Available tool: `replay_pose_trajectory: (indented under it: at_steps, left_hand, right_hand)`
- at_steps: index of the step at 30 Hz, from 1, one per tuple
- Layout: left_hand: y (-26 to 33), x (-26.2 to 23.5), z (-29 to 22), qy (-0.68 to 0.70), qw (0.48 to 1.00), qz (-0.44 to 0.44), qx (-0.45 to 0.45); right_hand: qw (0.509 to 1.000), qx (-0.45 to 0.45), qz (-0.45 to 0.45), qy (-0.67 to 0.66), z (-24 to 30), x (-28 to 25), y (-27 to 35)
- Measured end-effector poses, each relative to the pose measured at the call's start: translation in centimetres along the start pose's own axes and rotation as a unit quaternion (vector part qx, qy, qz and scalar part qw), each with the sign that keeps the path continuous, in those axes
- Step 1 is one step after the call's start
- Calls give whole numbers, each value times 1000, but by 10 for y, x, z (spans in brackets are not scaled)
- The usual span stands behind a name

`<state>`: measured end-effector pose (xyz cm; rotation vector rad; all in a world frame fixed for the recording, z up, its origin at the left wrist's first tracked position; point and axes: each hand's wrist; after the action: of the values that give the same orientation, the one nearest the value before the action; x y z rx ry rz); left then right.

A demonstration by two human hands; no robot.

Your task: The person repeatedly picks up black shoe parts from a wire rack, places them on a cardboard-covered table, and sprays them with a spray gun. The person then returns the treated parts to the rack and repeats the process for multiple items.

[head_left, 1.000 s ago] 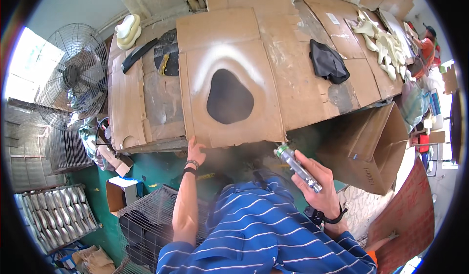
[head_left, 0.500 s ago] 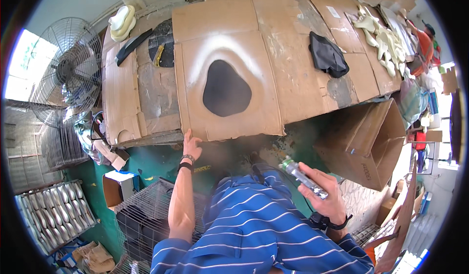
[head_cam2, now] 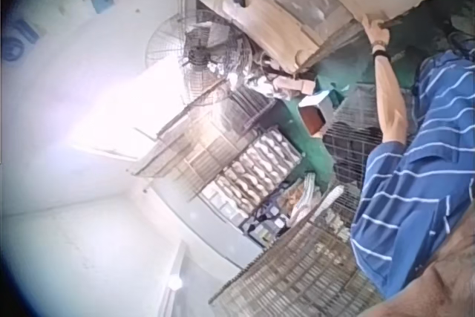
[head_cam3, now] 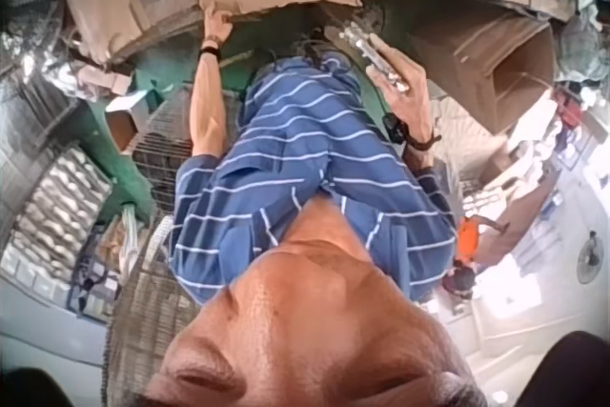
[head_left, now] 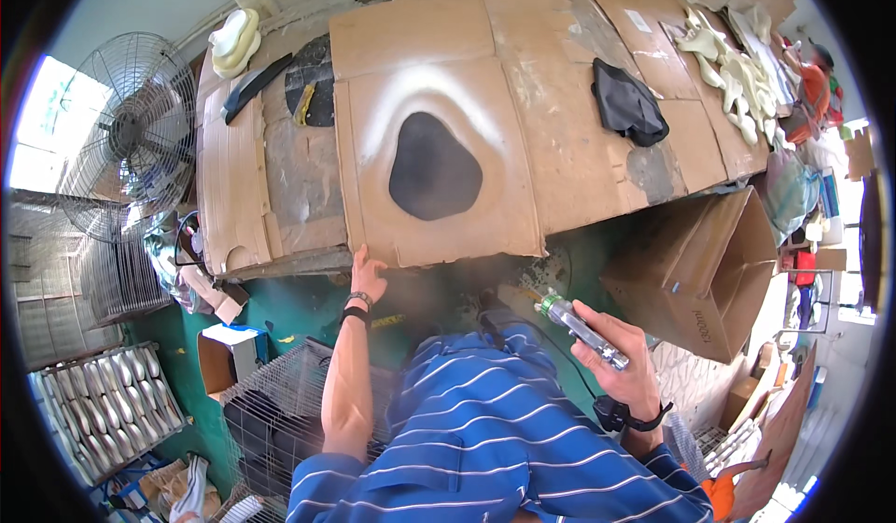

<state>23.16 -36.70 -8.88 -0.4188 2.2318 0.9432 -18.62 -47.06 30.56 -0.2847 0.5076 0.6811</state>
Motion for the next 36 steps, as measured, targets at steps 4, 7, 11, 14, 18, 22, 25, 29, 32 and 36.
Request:
replay_pose_trajectory:
  at_steps: [4, 7, 11, 14, 18, 22, 25, 29, 32, 36]
  left_hand:
    - [0, -2, 2, -7, 1000, -2, 14]
    - [-3, -3, 0, -7, 1000, -10, 17]
    - [-3, 0, -2, -18, 1000, -19, 8]
    - [2, 0, -2, 1, 1000, -9, -4]
    - [-5, -8, -19, 200, 973, -89, -71]
    - [-14, -1, -30, 425, 861, -193, -201]
    - [-33, 21, -41, 261, 920, -293, 2]
    - [-49, 25, -138, 76, 962, -257, -56]
    - [-52, 33, -170, 19, 956, -280, -86]
    - [-57, 33, -181, -22, 952, -294, -84]
  right_hand:
    - [999, 9, -38, 11, -2, 2, -3]
    - [998, -7, -56, 6, -4, -4, 1]
    - [998, 18, -61, 11, -7, -14, 8]
    - [998, 15, -53, 26, -9, -20, 13]
    - [998, 21, -54, -2, -14, -22, 17]
    - [995, 27, -93, 11, -16, -21, 6]
    - [996, 21, -80, -15, -21, -25, -3]
    - [998, 23, -60, -26, -30, -27, -11]
    - [998, 28, -41, -24, -38, -29, -13]
    - [997, 40, -45, -39, -51, -34, -13]
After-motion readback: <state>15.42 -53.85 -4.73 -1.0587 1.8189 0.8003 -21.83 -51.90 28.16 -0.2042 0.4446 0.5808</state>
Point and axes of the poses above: each hand's wrist, its own y-axis away from the middle knuckle, its own x-axis out of the palm, z = x × y, and after that the axes turned 14 degrees about -x, right-handed
